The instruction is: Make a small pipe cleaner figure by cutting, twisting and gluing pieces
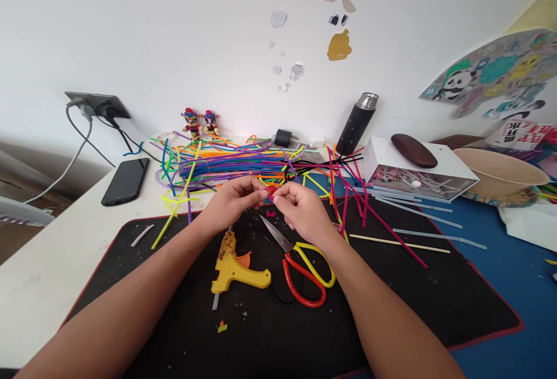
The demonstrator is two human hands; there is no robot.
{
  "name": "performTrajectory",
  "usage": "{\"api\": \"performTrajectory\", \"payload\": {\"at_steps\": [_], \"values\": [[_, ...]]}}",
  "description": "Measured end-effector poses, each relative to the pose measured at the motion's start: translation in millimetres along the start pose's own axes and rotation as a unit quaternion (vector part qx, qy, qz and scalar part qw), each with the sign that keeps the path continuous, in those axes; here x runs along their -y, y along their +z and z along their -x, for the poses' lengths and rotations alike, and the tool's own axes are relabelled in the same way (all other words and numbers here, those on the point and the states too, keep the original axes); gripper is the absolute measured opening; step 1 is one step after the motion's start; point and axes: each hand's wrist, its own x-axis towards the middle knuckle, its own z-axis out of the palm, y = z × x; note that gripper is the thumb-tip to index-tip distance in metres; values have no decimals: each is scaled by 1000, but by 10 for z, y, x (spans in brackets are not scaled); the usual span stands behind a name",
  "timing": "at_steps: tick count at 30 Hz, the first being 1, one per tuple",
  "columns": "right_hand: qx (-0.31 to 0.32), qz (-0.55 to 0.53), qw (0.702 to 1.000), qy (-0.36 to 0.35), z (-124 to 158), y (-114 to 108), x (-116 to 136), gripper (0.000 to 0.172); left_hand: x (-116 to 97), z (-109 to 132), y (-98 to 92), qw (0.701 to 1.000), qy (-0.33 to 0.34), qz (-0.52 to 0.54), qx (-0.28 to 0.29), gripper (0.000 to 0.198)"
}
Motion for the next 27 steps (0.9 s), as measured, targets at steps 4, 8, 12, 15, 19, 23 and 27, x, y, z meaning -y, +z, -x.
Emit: {"api": "performTrajectory", "payload": {"at_steps": [4,8,12,15,19,23,27], "values": [[5,35,999,-3,1,-14,-14,11,19,0,-24,999,9,-36,1,41],[18,68,997,-6,16,-17,-9,10,17,9,-76,994,29,-101,15,36],[36,87,995,-8,24,5,-20,10,-11,22,-117,983,48,-173,34,31],[39,82,996,1,13,24,-36,9,-4,22,-124,983,46,-177,35,31],[29,22,999,11,-9,21,-46,15,9,8,-106,994,27,-109,4,35],[26,-23,999,5,-17,6,-42,23,-26,-2,-72,998,21,-50,-33,40],[22,-35,999,5,-19,10,-34,23,-43,-5,-37,998,14,-44,-42,42]]}}
